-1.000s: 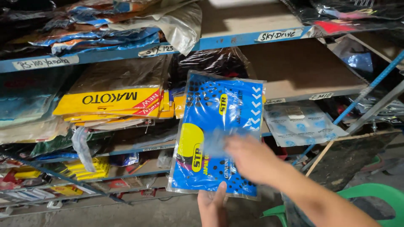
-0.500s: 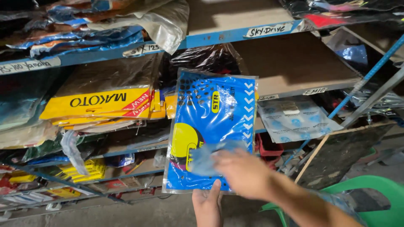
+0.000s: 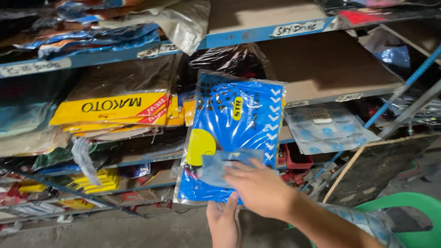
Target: The person wipes several plastic-wrapped vehicle parts with a blue cloth while standing in front of storage shelves.
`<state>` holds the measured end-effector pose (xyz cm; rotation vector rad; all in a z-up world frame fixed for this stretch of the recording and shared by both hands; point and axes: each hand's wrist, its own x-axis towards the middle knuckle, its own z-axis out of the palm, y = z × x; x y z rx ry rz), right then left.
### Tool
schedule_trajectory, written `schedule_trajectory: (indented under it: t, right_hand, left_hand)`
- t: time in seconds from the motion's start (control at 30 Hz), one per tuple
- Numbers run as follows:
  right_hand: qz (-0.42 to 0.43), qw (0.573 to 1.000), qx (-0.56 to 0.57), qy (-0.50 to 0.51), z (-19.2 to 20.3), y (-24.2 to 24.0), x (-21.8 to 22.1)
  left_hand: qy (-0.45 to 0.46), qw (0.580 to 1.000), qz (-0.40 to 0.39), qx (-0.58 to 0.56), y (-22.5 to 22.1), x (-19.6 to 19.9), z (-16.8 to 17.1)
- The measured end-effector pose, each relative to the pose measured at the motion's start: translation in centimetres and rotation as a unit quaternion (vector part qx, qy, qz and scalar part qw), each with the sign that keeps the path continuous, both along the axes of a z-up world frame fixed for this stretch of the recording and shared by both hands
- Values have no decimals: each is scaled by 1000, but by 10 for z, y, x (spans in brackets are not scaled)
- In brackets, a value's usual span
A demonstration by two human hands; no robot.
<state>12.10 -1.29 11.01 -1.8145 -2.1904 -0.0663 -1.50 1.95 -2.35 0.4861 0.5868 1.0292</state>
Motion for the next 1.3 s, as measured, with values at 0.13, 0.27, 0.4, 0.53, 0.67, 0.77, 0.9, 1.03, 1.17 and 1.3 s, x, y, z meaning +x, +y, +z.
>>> schedule_trajectory:
  t: [0.13,0.27,0.4,0.53,0.67,0.77,0.9,1.03,1.17,1.3]
  right_hand:
    - [-128,987,-29,-89,2,11,31]
    - [-146,979,122,-73,-10,37,45]
    - [-101,993,51,-13,-8,25,24]
    - [-47,995,20,83,0,-17,3]
    - [-45,987,58,141,13,-48,-11]
    - [-50,969,147,193,-13,-53,-14]
    - [-2,954,147,260,-18,-51,-22]
    - [25,953,147,263,-12,-54,-22]
    - [23,976,120,179,-25,-45,-1]
    - [37,971,237,-13,-22,-20,40]
  left_hand:
    - [41,998,-1,-39,-3,-1,18]
    - [70,997,-4,-14,-7,0,19]
    - [92,995,0,31,-5,1,18]
    - [116,993,14,20,1,-1,10]
    - [12,999,-4,-48,1,2,29]
    - [7,998,13,-64,-9,7,17]
    - [-80,980,-99,-153,-17,19,8]
    - [-96,975,-106,-173,-14,19,3]
    - [-86,974,-100,-182,-15,19,28]
    - [-68,974,-89,-196,-14,18,76]
